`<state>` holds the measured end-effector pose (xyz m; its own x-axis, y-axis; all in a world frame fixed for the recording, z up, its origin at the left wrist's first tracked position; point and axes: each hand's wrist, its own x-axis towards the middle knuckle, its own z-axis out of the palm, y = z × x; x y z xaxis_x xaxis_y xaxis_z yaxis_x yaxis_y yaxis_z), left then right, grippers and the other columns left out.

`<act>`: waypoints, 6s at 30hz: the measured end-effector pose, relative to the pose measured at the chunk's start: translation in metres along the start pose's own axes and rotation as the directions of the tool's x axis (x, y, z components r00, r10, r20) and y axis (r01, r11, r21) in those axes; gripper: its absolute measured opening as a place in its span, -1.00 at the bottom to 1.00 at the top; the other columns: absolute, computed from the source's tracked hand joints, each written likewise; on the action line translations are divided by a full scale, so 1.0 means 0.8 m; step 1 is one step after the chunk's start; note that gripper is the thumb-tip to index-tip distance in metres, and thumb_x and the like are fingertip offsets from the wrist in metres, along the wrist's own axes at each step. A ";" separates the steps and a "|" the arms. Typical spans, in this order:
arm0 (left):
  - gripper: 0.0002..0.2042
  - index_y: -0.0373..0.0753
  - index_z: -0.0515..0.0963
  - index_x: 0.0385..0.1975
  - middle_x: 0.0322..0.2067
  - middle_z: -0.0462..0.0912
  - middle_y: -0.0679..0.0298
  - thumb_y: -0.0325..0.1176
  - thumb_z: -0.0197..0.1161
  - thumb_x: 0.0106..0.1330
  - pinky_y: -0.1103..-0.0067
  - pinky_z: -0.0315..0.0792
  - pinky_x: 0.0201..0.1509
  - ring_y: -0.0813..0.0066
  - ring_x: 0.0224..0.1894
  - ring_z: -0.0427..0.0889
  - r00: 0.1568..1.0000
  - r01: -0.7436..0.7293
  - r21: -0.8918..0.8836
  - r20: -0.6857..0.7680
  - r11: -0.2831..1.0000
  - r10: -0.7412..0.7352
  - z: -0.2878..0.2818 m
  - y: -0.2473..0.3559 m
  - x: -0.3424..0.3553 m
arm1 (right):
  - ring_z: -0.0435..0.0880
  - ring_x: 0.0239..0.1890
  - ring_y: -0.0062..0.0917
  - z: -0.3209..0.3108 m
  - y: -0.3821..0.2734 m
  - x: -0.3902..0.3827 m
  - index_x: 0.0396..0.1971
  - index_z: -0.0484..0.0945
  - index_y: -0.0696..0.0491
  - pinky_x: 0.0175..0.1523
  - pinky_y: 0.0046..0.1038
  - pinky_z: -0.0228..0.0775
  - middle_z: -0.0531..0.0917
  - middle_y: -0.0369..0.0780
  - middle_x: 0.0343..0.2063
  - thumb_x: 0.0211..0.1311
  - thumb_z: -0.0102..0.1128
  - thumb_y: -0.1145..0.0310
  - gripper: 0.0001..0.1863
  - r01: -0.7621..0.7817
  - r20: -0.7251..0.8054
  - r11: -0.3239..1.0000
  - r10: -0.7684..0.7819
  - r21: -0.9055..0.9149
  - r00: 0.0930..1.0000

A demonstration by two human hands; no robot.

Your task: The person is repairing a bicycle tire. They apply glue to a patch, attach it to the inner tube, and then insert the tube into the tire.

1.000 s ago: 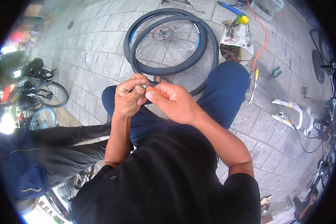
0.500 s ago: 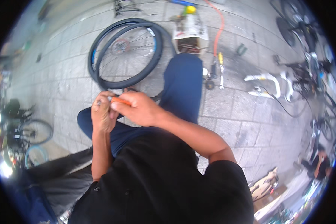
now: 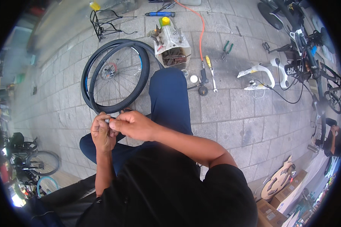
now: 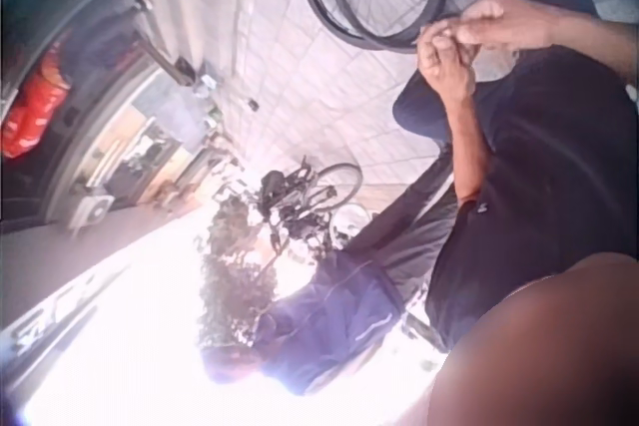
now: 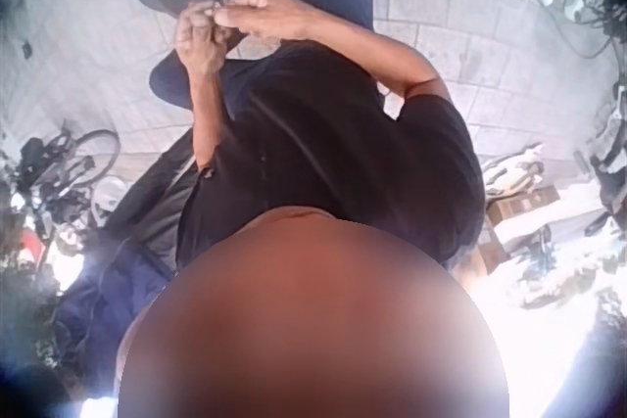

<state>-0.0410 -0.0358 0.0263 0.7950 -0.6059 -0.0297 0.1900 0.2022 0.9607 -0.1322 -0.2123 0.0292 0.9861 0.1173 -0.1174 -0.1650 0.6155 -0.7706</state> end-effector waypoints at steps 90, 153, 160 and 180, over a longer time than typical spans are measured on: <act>-0.73 -0.17 0.60 -0.20 -0.39 0.63 0.37 -0.10 0.25 0.65 0.63 0.34 -0.54 0.58 -0.48 0.58 0.950 0.119 -0.668 -0.137 0.735 -0.279 -0.064 -0.002 -0.063 | 0.86 -0.15 -0.19 0.112 0.026 0.071 0.02 0.75 0.11 -0.08 -0.30 0.72 0.83 -0.08 -0.11 0.41 0.35 0.44 -0.76 0.274 0.277 -0.069 -0.422 -0.959 0.863; -0.81 -0.33 0.63 -0.07 -0.39 0.70 0.34 -0.32 0.39 0.55 0.72 0.31 -0.60 0.76 -0.59 0.48 0.894 -0.124 -0.347 -0.446 0.929 -0.047 -0.030 0.001 -0.062 | 0.84 -0.33 -0.22 0.096 0.032 0.067 0.01 0.73 0.18 -0.29 -0.27 0.68 0.78 -0.10 -0.23 0.36 0.36 0.52 -0.74 0.342 0.335 -0.072 -0.464 -0.937 0.820; -0.79 -0.38 0.63 -0.05 -0.26 0.75 0.26 -0.34 0.38 0.56 0.64 0.54 -0.24 0.66 -0.31 0.65 0.897 -0.054 -0.310 -0.432 0.949 -0.090 -0.034 0.005 -0.062 | 0.84 -0.35 -0.25 0.097 0.033 0.071 0.00 0.74 0.19 -0.30 -0.29 0.68 0.78 -0.12 -0.26 0.34 0.38 0.54 -0.75 0.361 0.366 -0.106 -0.479 -0.926 0.798; -0.77 -0.40 0.62 -0.09 -0.34 0.74 0.25 -0.31 0.35 0.59 0.70 0.44 -0.59 0.69 -0.52 0.59 0.916 -0.022 -0.280 -0.390 0.960 -0.093 -0.043 0.006 -0.067 | 0.82 -0.17 -0.47 0.093 0.035 0.063 0.09 0.71 0.26 -0.11 -0.47 0.68 0.79 -0.06 -0.08 0.38 0.34 0.64 -0.69 0.374 0.295 0.142 -0.394 -0.916 0.871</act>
<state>-0.0627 0.0240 0.0228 0.9354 -0.2734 -0.2241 0.3261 0.4229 0.8455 -0.0882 -0.1309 0.0485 0.9182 0.0897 0.3857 0.3624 -0.5829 -0.7273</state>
